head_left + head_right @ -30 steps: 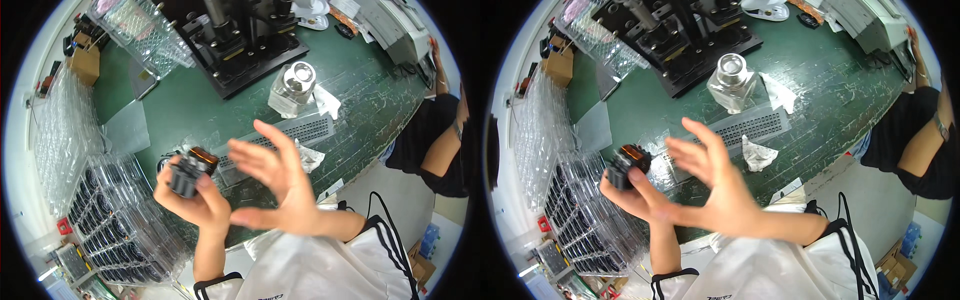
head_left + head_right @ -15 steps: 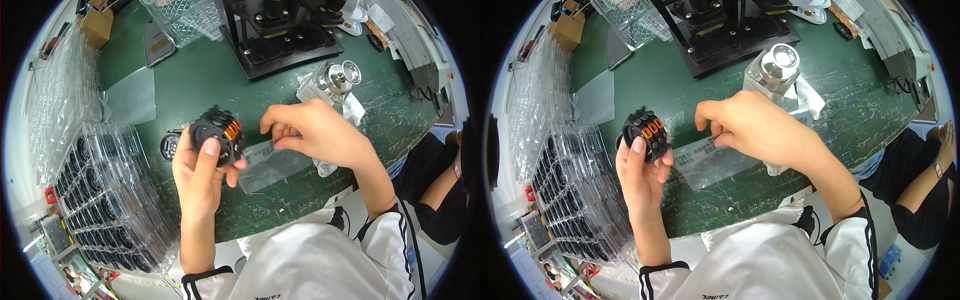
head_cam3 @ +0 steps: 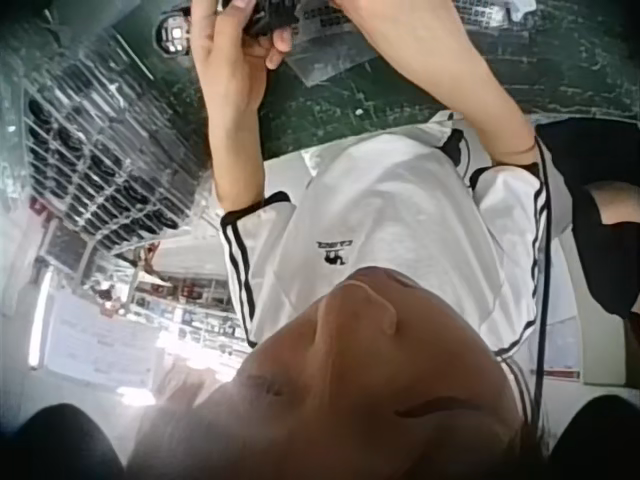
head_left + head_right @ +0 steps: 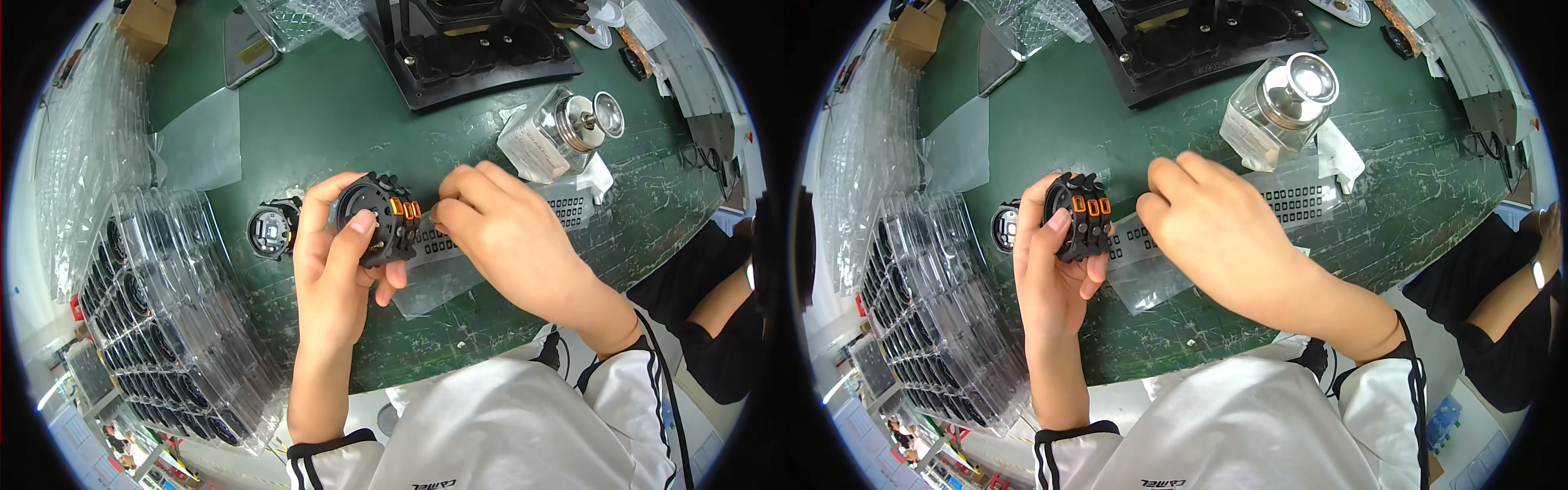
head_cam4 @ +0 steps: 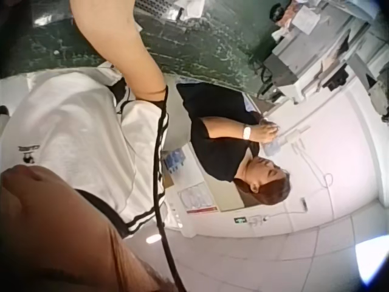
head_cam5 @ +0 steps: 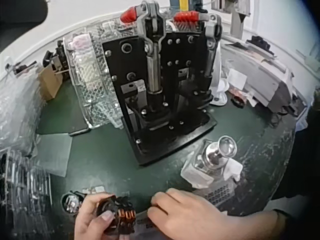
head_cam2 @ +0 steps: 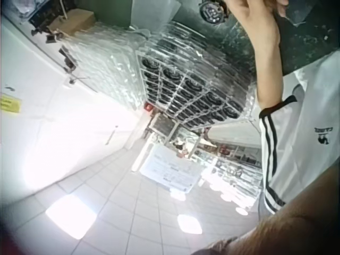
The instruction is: Assembling and cleaning small electronic digit components at a factory workbench.
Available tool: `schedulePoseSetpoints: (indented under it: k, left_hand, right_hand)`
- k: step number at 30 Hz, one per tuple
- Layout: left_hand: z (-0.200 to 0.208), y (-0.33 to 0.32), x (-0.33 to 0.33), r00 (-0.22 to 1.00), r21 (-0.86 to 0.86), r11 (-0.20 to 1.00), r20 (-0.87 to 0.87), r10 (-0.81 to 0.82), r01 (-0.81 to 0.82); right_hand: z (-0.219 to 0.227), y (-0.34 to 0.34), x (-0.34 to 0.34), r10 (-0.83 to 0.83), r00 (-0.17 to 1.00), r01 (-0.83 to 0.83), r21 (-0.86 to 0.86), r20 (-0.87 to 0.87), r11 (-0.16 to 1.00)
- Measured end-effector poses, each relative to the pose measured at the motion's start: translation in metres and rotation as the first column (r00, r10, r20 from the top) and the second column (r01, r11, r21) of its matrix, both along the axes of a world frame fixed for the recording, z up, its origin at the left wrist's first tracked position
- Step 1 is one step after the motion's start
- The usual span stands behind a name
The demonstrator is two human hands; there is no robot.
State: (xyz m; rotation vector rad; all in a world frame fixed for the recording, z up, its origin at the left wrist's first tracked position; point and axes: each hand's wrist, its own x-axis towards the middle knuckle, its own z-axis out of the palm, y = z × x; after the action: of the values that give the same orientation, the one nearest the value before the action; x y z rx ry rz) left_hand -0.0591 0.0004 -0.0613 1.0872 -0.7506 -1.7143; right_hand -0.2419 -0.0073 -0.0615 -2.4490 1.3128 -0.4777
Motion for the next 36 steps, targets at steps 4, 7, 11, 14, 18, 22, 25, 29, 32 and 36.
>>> schedulePoseSetpoints:
  k: [4,7,11,14,18,22,25,29,32,36]
  left_hand:
    - [-0.002,0.001,-0.004,1.0,0.035,0.999,-0.007,0.005,-0.005]
    - [0.002,0.001,-0.01,0.993,0.065,0.997,0.118,0.029,-0.037]
    - [-0.002,0.0,-0.012,0.987,0.04,0.999,0.161,-0.011,0.004]
    - [-0.008,0.001,-0.004,0.996,0.004,1.0,-0.08,-0.029,0.029]
    - [-0.009,0.003,-0.006,0.953,0.023,0.997,-0.294,-0.068,0.078]
    - [-0.011,0.003,-0.007,0.926,0.012,0.991,-0.358,-0.121,0.134]
    - [-0.01,0.005,-0.007,0.939,0.012,0.993,-0.327,-0.11,0.121]
    - [-0.012,0.006,-0.007,0.926,0.022,0.994,-0.365,-0.094,0.11]
    - [-0.012,0.005,-0.006,0.944,0.021,0.993,-0.313,-0.105,0.118]
    - [-0.012,0.007,-0.006,0.93,0.004,0.994,-0.352,-0.102,0.111]
  right_hand:
    - [-0.001,0.007,0.005,-0.002,0.999,0.0,-0.047,-0.053,0.999]
    - [-0.001,0.014,0.009,-0.039,0.992,0.027,-0.097,-0.119,0.995]
    - [-0.002,0.017,0.009,-0.082,0.99,0.066,-0.138,-0.113,0.988]
    - [0.006,0.006,0.0,-0.1,0.987,0.101,-0.003,0.123,0.995]
    - [0.023,0.001,-0.015,-0.231,0.705,0.049,0.279,0.67,0.959]
    - [0.019,0.002,-0.012,-0.333,0.516,-0.12,0.451,0.789,0.884]
    - [0.017,0.003,-0.01,-0.359,0.443,-0.178,0.474,0.821,0.863]
    - [0.015,0.004,-0.011,-0.279,0.532,-0.163,0.42,0.799,0.893]
    - [0.016,0.006,-0.01,-0.292,0.522,-0.143,0.42,0.801,0.896]
    - [0.014,0.007,-0.008,-0.263,0.532,-0.127,0.383,0.805,0.915]
